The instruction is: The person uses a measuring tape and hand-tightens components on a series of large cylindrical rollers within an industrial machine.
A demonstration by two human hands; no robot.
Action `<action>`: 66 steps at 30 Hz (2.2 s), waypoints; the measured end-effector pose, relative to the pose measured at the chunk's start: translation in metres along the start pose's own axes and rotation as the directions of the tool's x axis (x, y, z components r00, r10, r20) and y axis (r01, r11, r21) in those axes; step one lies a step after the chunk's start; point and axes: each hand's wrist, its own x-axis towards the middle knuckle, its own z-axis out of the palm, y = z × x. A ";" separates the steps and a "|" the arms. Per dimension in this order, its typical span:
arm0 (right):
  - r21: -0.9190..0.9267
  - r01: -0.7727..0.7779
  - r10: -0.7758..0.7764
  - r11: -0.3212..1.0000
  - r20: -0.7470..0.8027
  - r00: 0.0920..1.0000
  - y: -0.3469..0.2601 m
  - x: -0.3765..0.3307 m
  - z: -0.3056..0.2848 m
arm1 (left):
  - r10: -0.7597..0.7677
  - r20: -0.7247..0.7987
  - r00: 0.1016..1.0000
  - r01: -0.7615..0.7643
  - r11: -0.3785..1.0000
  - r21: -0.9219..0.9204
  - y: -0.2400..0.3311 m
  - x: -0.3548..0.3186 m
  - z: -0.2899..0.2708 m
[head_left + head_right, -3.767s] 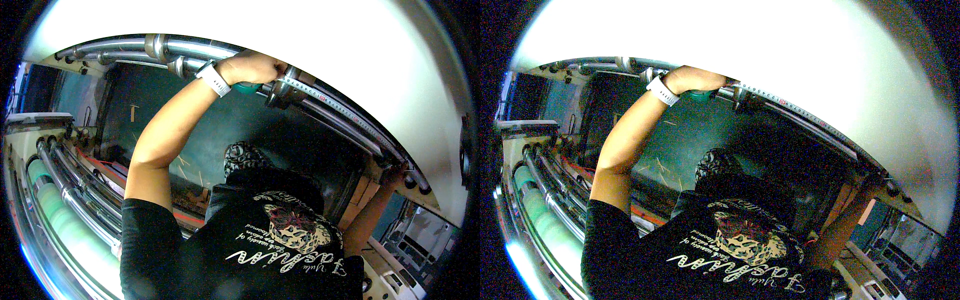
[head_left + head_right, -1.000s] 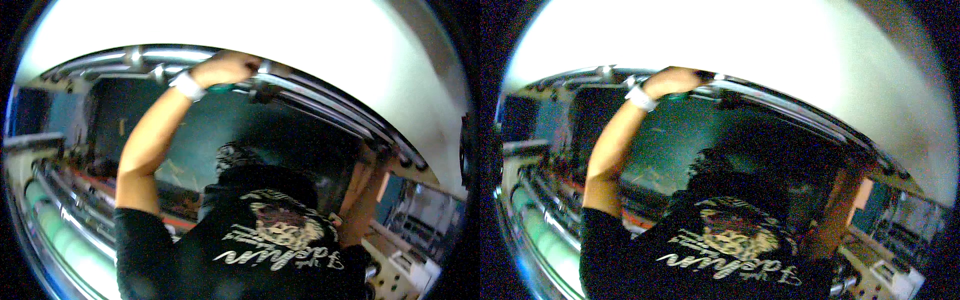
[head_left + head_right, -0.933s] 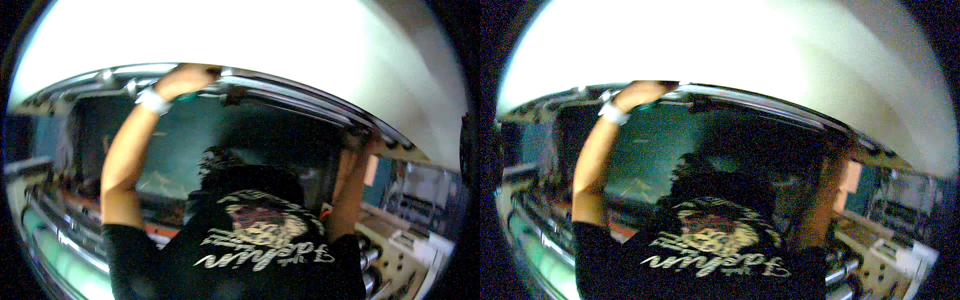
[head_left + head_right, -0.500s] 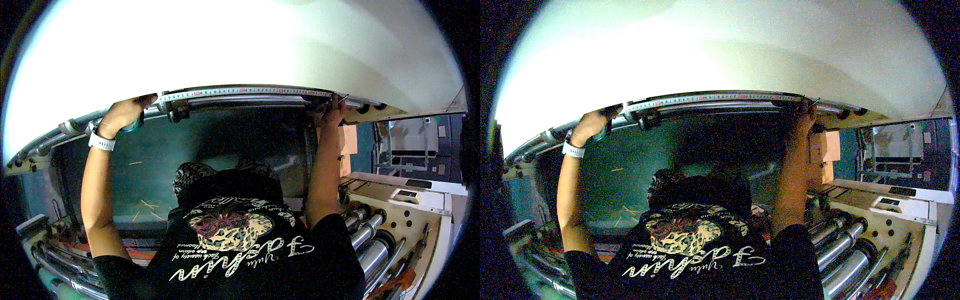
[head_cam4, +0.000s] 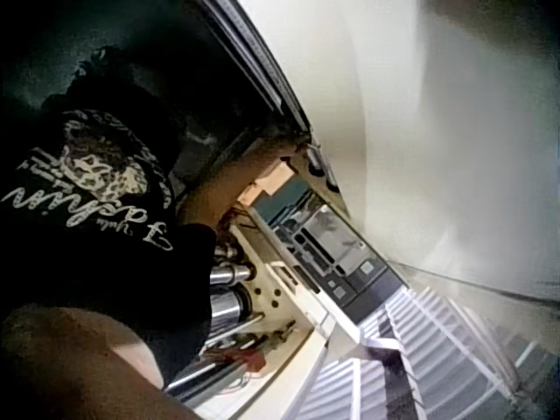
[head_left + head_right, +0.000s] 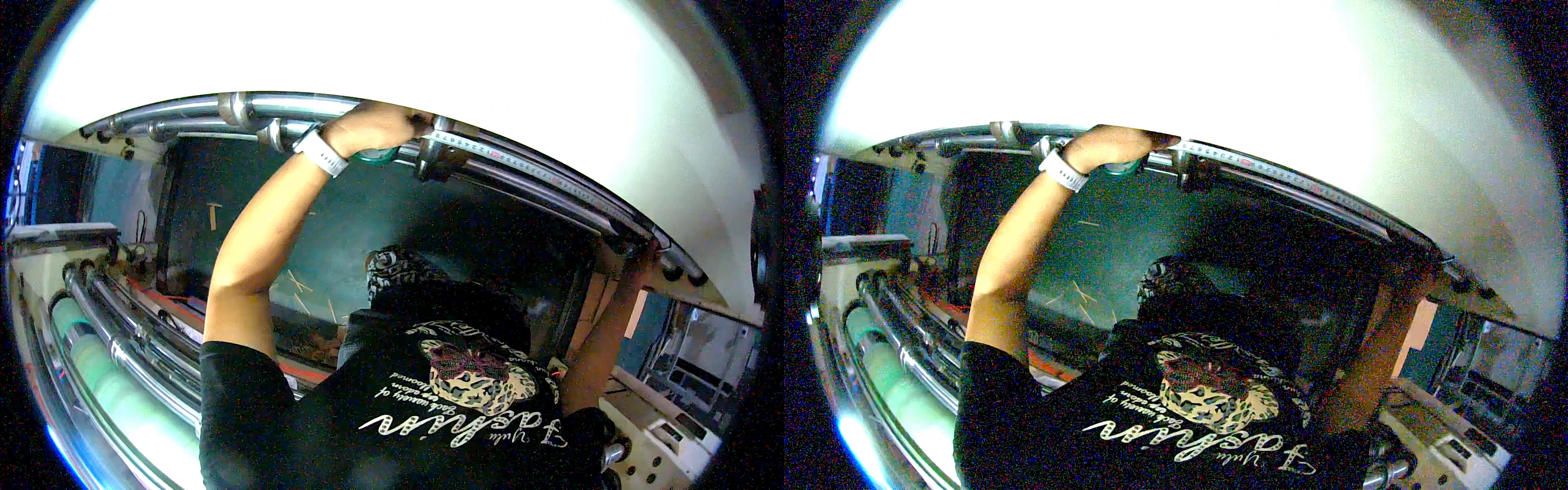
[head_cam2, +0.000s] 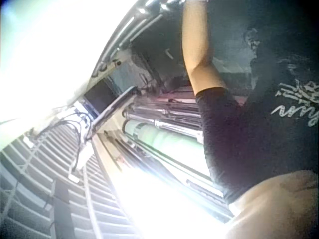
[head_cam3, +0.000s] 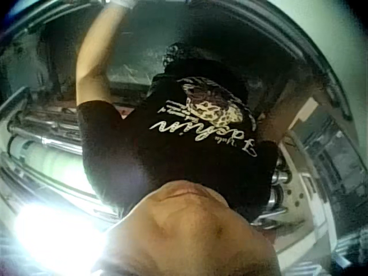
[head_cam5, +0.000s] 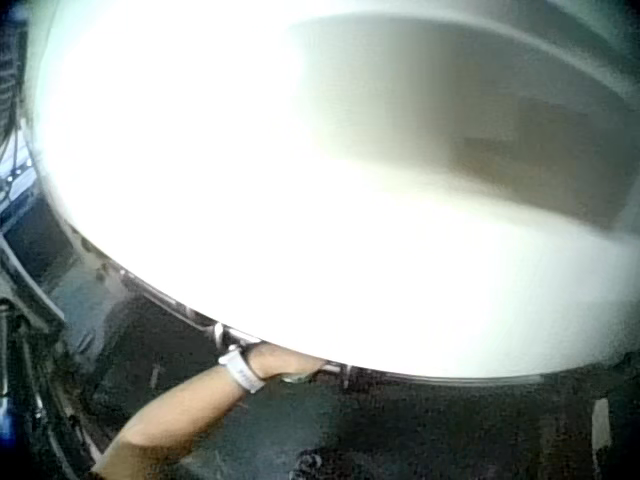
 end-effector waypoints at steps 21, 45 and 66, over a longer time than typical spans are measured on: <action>0.617 -0.390 0.223 -0.684 0.686 0.693 -0.056 0.082 -0.138 | -0.110 0.060 0.992 0.105 0.992 0.075 0.017 0.000 -0.014; 0.454 -0.202 0.095 -0.868 0.551 0.829 -0.055 0.089 -0.182 | -0.081 0.080 0.993 0.075 0.994 0.083 0.010 0.001 -0.011; 0.443 -0.375 0.255 0.814 0.307 0.917 -0.053 0.076 -0.102 | -0.067 0.035 0.997 0.066 0.998 0.015 0.002 -0.002 -0.005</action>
